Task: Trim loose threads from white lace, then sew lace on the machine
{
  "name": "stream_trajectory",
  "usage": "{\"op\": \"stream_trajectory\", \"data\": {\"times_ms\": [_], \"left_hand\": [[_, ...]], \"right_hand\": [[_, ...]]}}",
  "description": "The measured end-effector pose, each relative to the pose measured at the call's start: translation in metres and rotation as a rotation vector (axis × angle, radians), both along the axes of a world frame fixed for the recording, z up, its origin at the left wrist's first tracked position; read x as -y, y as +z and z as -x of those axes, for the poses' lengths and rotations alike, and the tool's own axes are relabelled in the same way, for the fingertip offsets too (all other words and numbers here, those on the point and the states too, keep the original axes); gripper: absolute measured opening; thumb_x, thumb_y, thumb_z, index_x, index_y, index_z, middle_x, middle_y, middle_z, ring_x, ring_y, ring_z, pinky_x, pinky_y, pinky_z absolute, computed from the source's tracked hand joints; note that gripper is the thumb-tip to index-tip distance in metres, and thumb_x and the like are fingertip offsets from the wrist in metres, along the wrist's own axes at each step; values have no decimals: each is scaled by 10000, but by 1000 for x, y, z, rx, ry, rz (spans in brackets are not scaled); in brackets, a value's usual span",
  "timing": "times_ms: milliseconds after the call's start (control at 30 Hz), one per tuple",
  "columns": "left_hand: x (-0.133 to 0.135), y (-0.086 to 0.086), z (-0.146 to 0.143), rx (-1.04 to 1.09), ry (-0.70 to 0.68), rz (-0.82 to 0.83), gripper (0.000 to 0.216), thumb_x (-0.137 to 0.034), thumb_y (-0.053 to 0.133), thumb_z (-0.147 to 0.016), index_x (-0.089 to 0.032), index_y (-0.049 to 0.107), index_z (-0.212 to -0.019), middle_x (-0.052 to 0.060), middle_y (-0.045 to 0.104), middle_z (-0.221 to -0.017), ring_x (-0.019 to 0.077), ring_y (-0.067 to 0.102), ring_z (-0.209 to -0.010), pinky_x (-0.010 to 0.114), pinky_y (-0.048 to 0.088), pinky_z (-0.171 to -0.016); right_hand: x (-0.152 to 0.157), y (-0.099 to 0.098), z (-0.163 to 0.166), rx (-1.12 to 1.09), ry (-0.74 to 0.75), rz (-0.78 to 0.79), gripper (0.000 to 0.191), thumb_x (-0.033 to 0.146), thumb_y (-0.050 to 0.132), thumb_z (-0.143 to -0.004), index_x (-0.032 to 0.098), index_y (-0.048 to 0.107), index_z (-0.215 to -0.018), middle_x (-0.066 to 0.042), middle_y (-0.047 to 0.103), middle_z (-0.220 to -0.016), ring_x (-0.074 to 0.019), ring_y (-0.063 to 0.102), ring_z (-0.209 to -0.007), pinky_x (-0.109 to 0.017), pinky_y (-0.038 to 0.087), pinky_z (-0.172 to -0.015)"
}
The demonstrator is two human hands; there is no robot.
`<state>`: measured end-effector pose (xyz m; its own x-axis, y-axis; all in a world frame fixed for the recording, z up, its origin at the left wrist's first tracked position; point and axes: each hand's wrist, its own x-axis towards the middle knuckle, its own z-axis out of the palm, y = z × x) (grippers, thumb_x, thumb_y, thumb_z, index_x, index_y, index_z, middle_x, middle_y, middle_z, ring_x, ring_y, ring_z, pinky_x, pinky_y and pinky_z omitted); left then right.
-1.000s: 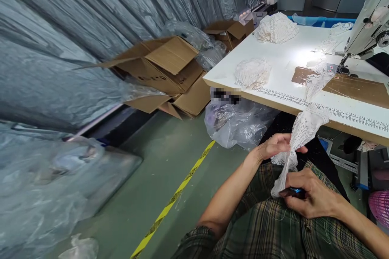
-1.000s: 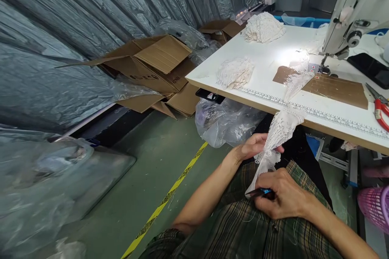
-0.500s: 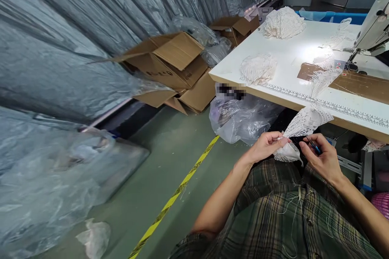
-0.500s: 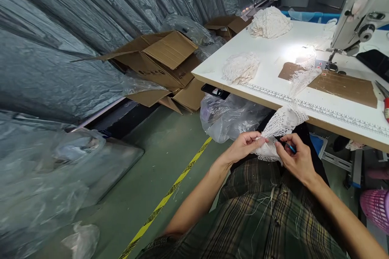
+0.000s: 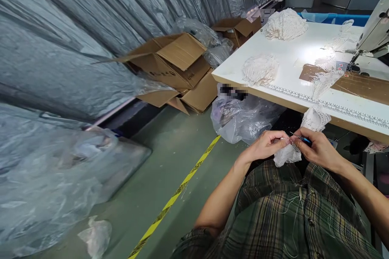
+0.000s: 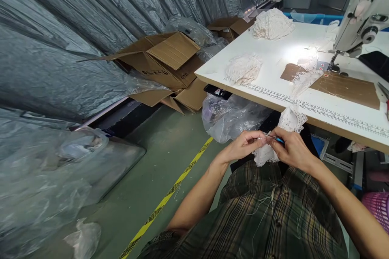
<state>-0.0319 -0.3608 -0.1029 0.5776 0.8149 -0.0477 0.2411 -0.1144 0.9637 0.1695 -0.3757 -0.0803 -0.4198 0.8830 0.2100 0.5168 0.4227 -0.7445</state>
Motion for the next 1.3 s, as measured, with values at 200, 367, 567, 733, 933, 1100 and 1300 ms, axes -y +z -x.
{"op": "stream_trajectory", "data": {"times_ms": [200,367,567,733,933,1100,1300], "left_hand": [[0,-1,-2,213,-29,104,531,-647,638,-789,-119,698,-768,37,606,-720,107,477,-634,233,359,-592],[1,-3,-3,180,-50,152,524,-638,651,-787,-118,716,-778,50,643,-754,115,511,-668,233,373,-615],[2,-9,-2,164,8,179,519,-612,660,-800,-104,721,-889,41,660,-786,102,525,-678,216,393,-618],[5,-15,1,205,21,271,559,-621,708,-750,-99,730,-948,65,702,-862,121,598,-735,218,447,-658],[5,-15,4,183,42,329,574,-628,740,-707,-90,729,-907,65,702,-824,110,583,-688,216,444,-626],[5,-13,4,182,29,323,566,-641,730,-706,-93,702,-847,20,628,-718,78,492,-611,206,381,-567],[7,-10,3,190,33,304,550,-638,720,-710,-95,659,-767,-22,513,-658,68,408,-598,212,326,-556]], "right_hand": [[7,-8,0,-45,-47,-198,182,242,500,-884,189,663,-823,-25,687,-668,-137,593,-540,-239,431,-547],[4,-22,-5,-48,-50,-200,181,223,503,-882,196,670,-818,-29,711,-697,-147,626,-564,-242,448,-551],[13,-21,-3,-204,-121,29,216,385,592,-885,199,633,-988,12,603,-656,-132,544,-565,-243,457,-564],[29,-24,-2,-187,-172,170,350,527,504,-921,205,561,-799,0,561,-653,-133,500,-574,-244,410,-520],[31,-36,-2,-11,-149,259,495,560,276,-987,209,535,-754,26,467,-561,-136,438,-504,-261,351,-486],[24,-38,6,7,-120,204,464,554,300,-978,228,451,-684,34,436,-549,-129,402,-490,-258,327,-479],[17,-32,12,-49,-81,184,457,556,341,-970,229,429,-664,30,440,-564,-128,414,-519,-253,329,-492]]}}
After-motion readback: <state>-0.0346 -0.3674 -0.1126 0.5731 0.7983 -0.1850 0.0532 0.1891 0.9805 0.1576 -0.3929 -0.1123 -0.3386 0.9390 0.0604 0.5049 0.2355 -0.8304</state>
